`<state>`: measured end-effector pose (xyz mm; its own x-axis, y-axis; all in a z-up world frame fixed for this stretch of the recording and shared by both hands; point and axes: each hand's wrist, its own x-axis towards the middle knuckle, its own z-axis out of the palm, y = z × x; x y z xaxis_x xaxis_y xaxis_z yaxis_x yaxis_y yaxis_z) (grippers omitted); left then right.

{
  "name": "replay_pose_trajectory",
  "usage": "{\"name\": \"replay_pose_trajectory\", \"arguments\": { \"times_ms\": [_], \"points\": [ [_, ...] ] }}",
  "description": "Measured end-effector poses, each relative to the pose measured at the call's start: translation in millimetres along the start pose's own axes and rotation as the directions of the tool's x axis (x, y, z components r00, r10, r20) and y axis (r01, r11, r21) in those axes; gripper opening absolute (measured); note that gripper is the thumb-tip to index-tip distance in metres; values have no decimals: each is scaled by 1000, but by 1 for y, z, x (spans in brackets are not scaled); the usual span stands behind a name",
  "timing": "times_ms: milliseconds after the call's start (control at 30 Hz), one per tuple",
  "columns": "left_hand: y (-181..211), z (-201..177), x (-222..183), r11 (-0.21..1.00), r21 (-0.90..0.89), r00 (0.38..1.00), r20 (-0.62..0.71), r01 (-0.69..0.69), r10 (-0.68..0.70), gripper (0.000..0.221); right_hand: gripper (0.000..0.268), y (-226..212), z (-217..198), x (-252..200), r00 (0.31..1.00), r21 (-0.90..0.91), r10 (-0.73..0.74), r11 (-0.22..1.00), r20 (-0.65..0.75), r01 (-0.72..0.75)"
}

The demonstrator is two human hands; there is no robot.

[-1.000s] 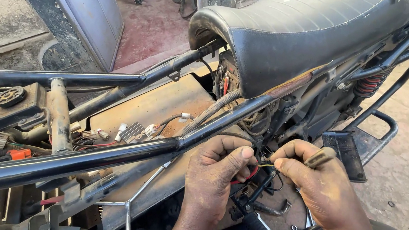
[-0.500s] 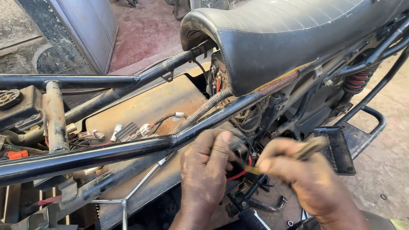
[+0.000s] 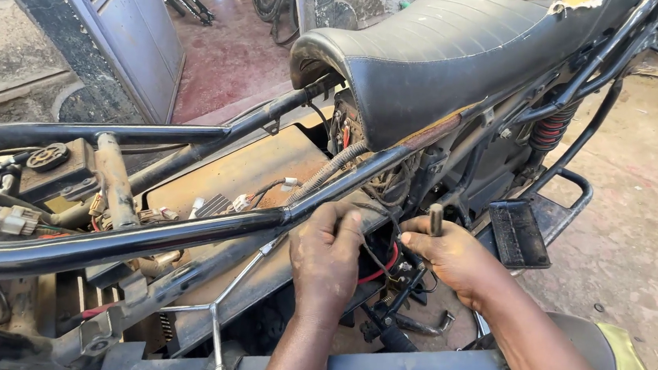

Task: Repairing motorcycle electrical wiring by stripping, twisting, and connecting wires, and using a screwdriver to adjust internal components.

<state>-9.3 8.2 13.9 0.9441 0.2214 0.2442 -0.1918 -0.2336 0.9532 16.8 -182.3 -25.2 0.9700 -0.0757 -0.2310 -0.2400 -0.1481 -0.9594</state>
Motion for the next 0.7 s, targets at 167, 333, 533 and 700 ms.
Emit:
{"name": "replay_pose_trajectory", "arguments": {
  "times_ms": [167, 333, 533, 700],
  "points": [
    [20, -2, -19, 900, 312, 926, 317, -305, 204, 23, 27, 26, -9, 20, 999, -37, -38, 999, -15, 37],
    [15, 3, -19, 664, 537, 800, 578, -520, 160, 22, 28, 28, -10, 14, 998, -36, 13, 999, -68, -16],
    [2, -1, -10, 900, 276, 906, 355, -339, 232, 12, 26, 3, -12, 0, 998, 49, -31, 998, -60, 34],
    [3, 0, -6, 972, 174, 968, 223, -157, 116, 14, 26, -28, -3, -26, 985, 303, -169, 938, -20, 167]
  ]
}}
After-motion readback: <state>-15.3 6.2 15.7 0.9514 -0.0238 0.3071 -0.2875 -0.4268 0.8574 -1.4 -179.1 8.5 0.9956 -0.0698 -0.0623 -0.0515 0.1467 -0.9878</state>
